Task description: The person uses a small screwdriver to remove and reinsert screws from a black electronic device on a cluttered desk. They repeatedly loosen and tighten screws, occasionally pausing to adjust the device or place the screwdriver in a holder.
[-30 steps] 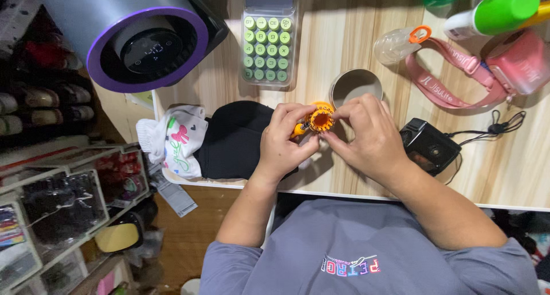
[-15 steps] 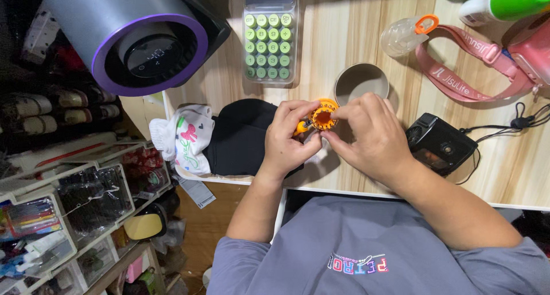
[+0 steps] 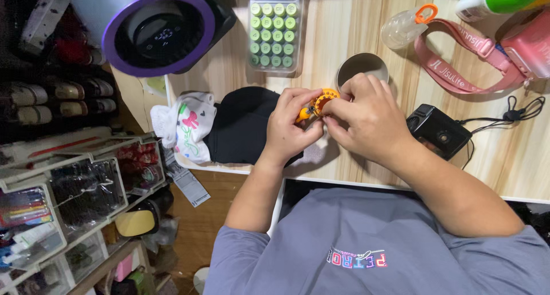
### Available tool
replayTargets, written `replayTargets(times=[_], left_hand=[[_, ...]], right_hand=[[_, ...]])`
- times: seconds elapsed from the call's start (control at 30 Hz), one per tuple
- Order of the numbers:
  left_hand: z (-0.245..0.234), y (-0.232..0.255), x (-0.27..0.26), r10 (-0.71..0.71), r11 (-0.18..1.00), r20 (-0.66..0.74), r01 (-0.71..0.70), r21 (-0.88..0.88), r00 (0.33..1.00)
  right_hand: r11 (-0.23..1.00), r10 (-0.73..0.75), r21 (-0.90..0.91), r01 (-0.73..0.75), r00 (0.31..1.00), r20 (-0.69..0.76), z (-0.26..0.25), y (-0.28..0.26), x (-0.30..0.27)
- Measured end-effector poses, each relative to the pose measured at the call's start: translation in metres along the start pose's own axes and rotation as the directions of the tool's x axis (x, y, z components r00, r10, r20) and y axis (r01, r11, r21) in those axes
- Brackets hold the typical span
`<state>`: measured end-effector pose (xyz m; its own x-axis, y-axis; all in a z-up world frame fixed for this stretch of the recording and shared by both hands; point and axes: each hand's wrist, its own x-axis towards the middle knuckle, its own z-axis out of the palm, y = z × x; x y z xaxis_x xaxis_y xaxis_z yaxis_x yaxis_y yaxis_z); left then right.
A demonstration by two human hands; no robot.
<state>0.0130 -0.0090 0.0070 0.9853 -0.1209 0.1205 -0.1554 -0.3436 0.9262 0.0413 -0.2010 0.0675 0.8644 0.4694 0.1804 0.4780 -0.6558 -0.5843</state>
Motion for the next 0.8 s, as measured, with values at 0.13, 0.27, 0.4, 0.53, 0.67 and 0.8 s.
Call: replayTargets(times=[0.13, 0.27, 0.4, 0.53, 0.67, 0.8], left_hand=[[-0.001, 0.001, -0.002, -0.01, 1.0, 0.002, 0.011, -0.018, 1.0], [-0.002, 0.002, -0.001, 0.004, 1.0, 0.001, -0.004, 0.006, 1.0], [-0.005, 0.005, -0.002, 0.025, 1.0, -0.007, -0.025, 0.014, 1.0], [-0.003, 0.005, -0.004, 0.021, 1.0, -0.019, -0.021, 0.004, 1.0], [-0.003, 0.002, -0.004, 0.051, 0.999, -0.019, -0.051, 0.019, 0.999], [-0.002, 0.002, -0.005, 0.042, 0.999, -0.02, -0.042, 0.016, 0.999]], right_hand=[[1.0, 0.008, 0.003, -0.008, 0.999, -0.034, 0.004, -0.002, -0.003], [0.99, 0.061, 0.135, -0.045, 0.992, -0.114, 0.007, -0.004, -0.007], [0.859, 0.237, 0.482, -0.174, 0.969, -0.074, 0.005, 0.0, -0.01], [0.35, 0.384, 0.882, -0.316, 0.907, 0.172, 0.011, 0.011, -0.009], [0.212, 0.403, 0.92, -0.33, 0.887, 0.226, 0.012, 0.02, -0.015], [0.073, 0.404, 0.949, -0.308, 0.879, 0.254, 0.01, 0.02, -0.021]])
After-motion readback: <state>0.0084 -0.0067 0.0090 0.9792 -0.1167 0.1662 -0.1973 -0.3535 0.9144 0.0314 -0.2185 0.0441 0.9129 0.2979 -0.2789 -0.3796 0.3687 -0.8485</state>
